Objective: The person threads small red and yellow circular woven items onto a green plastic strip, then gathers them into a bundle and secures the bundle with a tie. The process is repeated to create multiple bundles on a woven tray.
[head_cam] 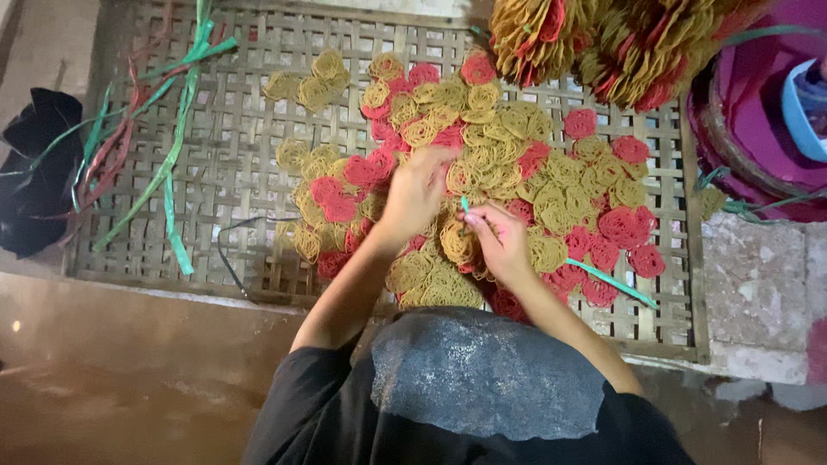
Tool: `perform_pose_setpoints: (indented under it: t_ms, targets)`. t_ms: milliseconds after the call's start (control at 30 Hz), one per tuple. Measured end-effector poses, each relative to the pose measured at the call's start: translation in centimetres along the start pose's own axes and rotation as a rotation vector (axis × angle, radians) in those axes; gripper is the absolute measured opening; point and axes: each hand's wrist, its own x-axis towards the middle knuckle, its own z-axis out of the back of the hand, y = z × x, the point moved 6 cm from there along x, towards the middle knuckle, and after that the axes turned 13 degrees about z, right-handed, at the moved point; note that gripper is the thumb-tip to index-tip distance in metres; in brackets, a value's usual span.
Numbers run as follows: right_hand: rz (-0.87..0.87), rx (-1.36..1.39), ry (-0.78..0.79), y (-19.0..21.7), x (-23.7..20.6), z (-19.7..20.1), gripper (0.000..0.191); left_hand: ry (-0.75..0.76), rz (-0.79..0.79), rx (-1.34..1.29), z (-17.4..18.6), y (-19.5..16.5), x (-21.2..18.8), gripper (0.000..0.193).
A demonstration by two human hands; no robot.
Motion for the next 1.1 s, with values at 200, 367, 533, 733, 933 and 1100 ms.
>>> perform_pose_setpoints:
  t_ms: [200,367,533,733,933,1100]
  targets:
    - [-0.084,0.165,-0.011,-1.3,-0.7,-0.2,0.015,-0.061,0.046,0.451,0.4,5.9,5.9,0.045]
    - [-0.058,0.145,-0.057,-1.5,0.0,0.4,0.014,0.022,0.388,0.390,1.6,8.5,5.0,0.036]
    - [-0.071,-0.133,-0.068,-1.8,1.3,0.6,0.011,0.112,0.707,-0.497,-0.1,10.1,0.2,0.033]
    - [-0.090,-0.209,-0.036,-1.8,2.5,-0.8,0.012,0.175,0.707,-0.771,-2.0,8.9,-4.4,0.033]
    - [-0.146,-0.236,-0.012,-1.7,2.1,-1.1,0.012,0.139,0.617,-0.352,0.0,5.1,-5.7,0.030]
    - [-0.070,-0.206,-0.023,-1.5,1.6,-1.0,0.012,0.146,0.482,-0.103,1.0,0.7,-5.5,0.037]
